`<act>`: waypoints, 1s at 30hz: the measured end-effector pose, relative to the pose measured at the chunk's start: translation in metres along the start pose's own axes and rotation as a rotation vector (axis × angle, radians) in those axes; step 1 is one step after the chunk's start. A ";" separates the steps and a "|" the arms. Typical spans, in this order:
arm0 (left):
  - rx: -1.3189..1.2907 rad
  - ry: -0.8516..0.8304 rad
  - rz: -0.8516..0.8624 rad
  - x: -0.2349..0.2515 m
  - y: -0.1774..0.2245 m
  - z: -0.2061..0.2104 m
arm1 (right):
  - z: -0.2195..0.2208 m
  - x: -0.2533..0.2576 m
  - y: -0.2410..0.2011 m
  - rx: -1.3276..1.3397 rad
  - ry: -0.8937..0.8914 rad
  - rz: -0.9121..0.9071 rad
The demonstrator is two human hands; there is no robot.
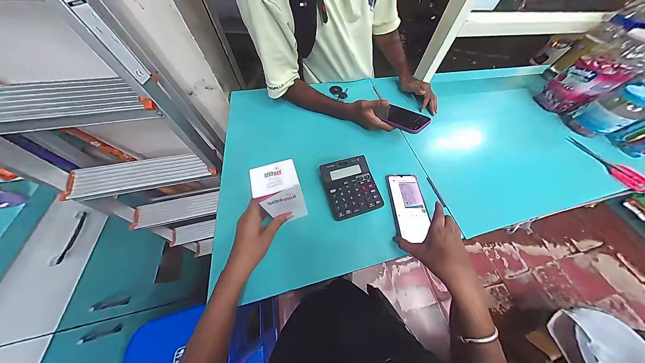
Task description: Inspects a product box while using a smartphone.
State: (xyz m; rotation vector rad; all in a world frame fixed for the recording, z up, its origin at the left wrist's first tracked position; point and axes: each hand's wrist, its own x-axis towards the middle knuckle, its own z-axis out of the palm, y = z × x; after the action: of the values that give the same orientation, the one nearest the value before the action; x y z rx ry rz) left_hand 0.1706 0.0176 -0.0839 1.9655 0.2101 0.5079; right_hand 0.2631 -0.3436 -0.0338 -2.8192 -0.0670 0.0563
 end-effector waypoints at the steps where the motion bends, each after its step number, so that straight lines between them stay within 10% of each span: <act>1: -0.011 0.003 -0.008 0.006 -0.002 -0.001 | 0.000 0.003 0.005 0.038 -0.052 0.005; 11: 0.175 0.268 0.161 -0.049 0.050 0.031 | 0.046 -0.058 -0.016 0.507 0.175 -0.288; 15: -0.506 -0.139 -0.139 -0.090 0.067 0.065 | 0.060 -0.073 -0.052 0.815 -0.213 -0.558; 22: -0.894 0.201 -0.513 -0.086 0.074 0.052 | 0.052 -0.055 -0.075 1.500 -1.261 -0.468; 30: -0.877 0.210 -0.473 -0.087 0.075 0.048 | 0.059 -0.057 -0.078 1.595 -1.337 -0.537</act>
State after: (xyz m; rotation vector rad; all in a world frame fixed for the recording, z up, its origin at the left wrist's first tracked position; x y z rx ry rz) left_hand 0.1079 -0.0869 -0.0563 0.9642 0.4779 0.3929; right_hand 0.2006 -0.2543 -0.0636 -0.7754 -0.6707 1.1736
